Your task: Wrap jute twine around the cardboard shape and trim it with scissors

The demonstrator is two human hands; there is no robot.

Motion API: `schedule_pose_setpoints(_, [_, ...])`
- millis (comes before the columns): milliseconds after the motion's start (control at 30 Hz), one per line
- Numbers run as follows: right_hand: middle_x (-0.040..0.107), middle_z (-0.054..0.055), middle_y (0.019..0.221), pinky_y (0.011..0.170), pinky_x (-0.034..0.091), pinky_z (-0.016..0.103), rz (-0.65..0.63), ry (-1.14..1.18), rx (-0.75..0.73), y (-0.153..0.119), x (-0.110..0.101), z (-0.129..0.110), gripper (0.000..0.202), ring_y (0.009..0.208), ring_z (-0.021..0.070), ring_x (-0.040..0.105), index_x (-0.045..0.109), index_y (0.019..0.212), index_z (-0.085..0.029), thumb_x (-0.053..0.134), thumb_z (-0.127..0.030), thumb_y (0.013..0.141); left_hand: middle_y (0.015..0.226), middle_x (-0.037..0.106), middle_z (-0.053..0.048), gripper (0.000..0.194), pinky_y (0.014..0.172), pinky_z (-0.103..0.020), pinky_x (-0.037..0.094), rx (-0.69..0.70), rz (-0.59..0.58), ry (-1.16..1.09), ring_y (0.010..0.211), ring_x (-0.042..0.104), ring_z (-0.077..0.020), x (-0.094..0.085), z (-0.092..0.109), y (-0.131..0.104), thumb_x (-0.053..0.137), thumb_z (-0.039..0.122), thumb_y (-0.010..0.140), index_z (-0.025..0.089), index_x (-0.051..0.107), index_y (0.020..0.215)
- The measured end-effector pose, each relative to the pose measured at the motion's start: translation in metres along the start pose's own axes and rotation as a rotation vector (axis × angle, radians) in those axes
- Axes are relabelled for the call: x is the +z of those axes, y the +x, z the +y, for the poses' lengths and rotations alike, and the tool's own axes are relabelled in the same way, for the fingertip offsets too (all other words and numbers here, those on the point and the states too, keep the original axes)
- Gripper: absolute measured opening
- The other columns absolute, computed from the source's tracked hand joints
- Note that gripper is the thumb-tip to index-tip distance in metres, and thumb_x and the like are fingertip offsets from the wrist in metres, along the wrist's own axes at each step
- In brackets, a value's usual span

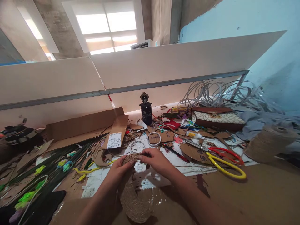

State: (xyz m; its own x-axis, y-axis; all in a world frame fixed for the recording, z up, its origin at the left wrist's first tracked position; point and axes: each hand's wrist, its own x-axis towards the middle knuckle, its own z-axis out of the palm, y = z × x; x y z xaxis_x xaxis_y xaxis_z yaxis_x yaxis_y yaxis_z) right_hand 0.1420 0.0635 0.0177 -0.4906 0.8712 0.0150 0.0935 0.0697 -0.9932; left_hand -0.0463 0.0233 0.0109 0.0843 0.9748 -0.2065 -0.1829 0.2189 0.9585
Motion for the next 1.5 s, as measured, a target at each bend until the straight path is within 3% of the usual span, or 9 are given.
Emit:
schedule_pose_setpoints(200, [0.062, 0.000, 0.073, 0.058, 0.043, 0.025, -0.010, 0.028, 0.051, -0.001, 0.005, 0.003, 0.025, 0.066, 0.0145, 0.056, 0.067, 0.081, -0.018, 0.071, -0.042, 0.077, 0.067, 0.067, -0.002, 0.042, 0.051, -0.024, 0.045, 0.001, 0.024, -0.001, 0.050, 0.058, -0.0131, 0.008, 0.003, -0.004, 0.085, 0.042, 0.064, 0.015, 0.068, 0.092])
schedule_pose_setpoints(433, [0.064, 0.001, 0.074, 0.058, 0.043, 0.025, -0.044, 0.008, 0.037, -0.001, 0.007, 0.005, 0.016, 0.066, 0.0148, 0.057, 0.067, 0.080, -0.018, 0.067, -0.034, 0.077, 0.063, 0.065, -0.002, 0.040, 0.052, -0.022, 0.039, -0.048, -0.040, 0.084, 0.053, 0.054, -0.0116, 0.003, 0.009, -0.001, 0.090, 0.043, 0.056, 0.014, 0.072, 0.075])
schedule_pose_setpoints(600, [0.071, 0.004, 0.085, 0.070, 0.044, 0.028, 0.210, -0.320, -0.147, 0.000, -0.006, -0.010, 0.015, 0.080, 0.0186, 0.062, 0.070, 0.088, -0.018, 0.064, -0.032, 0.086, 0.069, 0.071, -0.004, 0.043, 0.057, -0.025, 0.043, -0.020, -0.010, 0.099, 0.058, 0.059, -0.0160, 0.003, 0.012, -0.002, 0.088, 0.044, 0.056, 0.015, 0.073, 0.083])
schedule_pose_setpoints(733, [0.074, 0.005, 0.097, 0.077, 0.046, 0.030, 0.381, -0.487, -0.179, -0.016, -0.032, -0.029, 0.015, 0.088, 0.0204, 0.065, 0.071, 0.100, -0.021, 0.062, -0.026, 0.089, 0.068, 0.071, -0.003, 0.039, 0.057, -0.026, 0.045, 0.010, 0.093, 0.196, 0.061, 0.061, -0.0198, -0.001, 0.012, 0.001, 0.089, 0.043, 0.057, 0.017, 0.075, 0.084])
schedule_pose_setpoints(833, [0.075, 0.003, 0.102, 0.078, 0.047, 0.028, 0.487, -0.739, -0.062, -0.045, -0.062, -0.028, 0.019, 0.091, 0.0197, 0.066, 0.070, 0.106, -0.023, 0.059, -0.024, 0.091, 0.074, 0.075, -0.005, 0.041, 0.060, -0.028, 0.048, 0.032, 0.046, 0.172, 0.068, 0.065, -0.0235, -0.004, 0.011, 0.008, 0.090, 0.043, 0.056, 0.018, 0.076, 0.085])
schedule_pose_setpoints(1033, [0.068, 0.015, 0.124, 0.096, 0.040, 0.036, 0.711, -1.075, 0.272, -0.125, -0.144, 0.012, 0.034, 0.116, 0.0296, 0.059, 0.068, 0.118, -0.017, 0.054, -0.013, 0.088, 0.074, 0.076, -0.004, 0.042, 0.059, -0.029, 0.049, 0.020, 0.078, 0.165, 0.068, 0.066, -0.0247, 0.008, 0.018, 0.001, 0.091, 0.043, 0.052, 0.019, 0.077, 0.083])
schedule_pose_setpoints(1167, [0.064, 0.014, 0.134, 0.094, 0.040, 0.035, 0.695, -1.171, 0.424, -0.147, -0.185, 0.030, 0.054, 0.118, 0.0312, 0.059, 0.063, 0.131, -0.019, 0.056, -0.005, 0.079, 0.064, 0.070, -0.001, 0.037, 0.056, -0.027, 0.048, 0.027, 0.050, 0.104, 0.062, 0.063, -0.0220, 0.024, 0.021, -0.011, 0.090, 0.044, 0.050, 0.019, 0.073, 0.071])
schedule_pose_setpoints(1333, [0.065, 0.016, 0.131, 0.087, 0.044, 0.035, 0.598, -1.238, 0.476, -0.137, -0.198, 0.029, 0.053, 0.116, 0.0332, 0.062, 0.062, 0.134, -0.020, 0.063, -0.015, 0.081, 0.077, 0.076, -0.005, 0.033, 0.069, -0.031, 0.054, -0.004, 0.004, -0.004, 0.079, 0.071, -0.0277, 0.040, 0.021, -0.026, 0.086, 0.040, 0.058, 0.018, 0.075, 0.080])
schedule_pose_setpoints(1500, [0.061, 0.015, 0.133, 0.098, 0.044, 0.047, 0.537, -1.292, 0.503, -0.123, -0.196, 0.019, 0.062, 0.120, 0.0351, 0.058, 0.055, 0.141, -0.024, 0.075, -0.024, 0.082, 0.089, 0.080, -0.010, 0.034, 0.079, -0.036, 0.057, -0.019, 0.004, -0.048, 0.098, 0.072, -0.0345, 0.046, 0.032, -0.038, 0.086, 0.037, 0.058, 0.018, 0.076, 0.084])
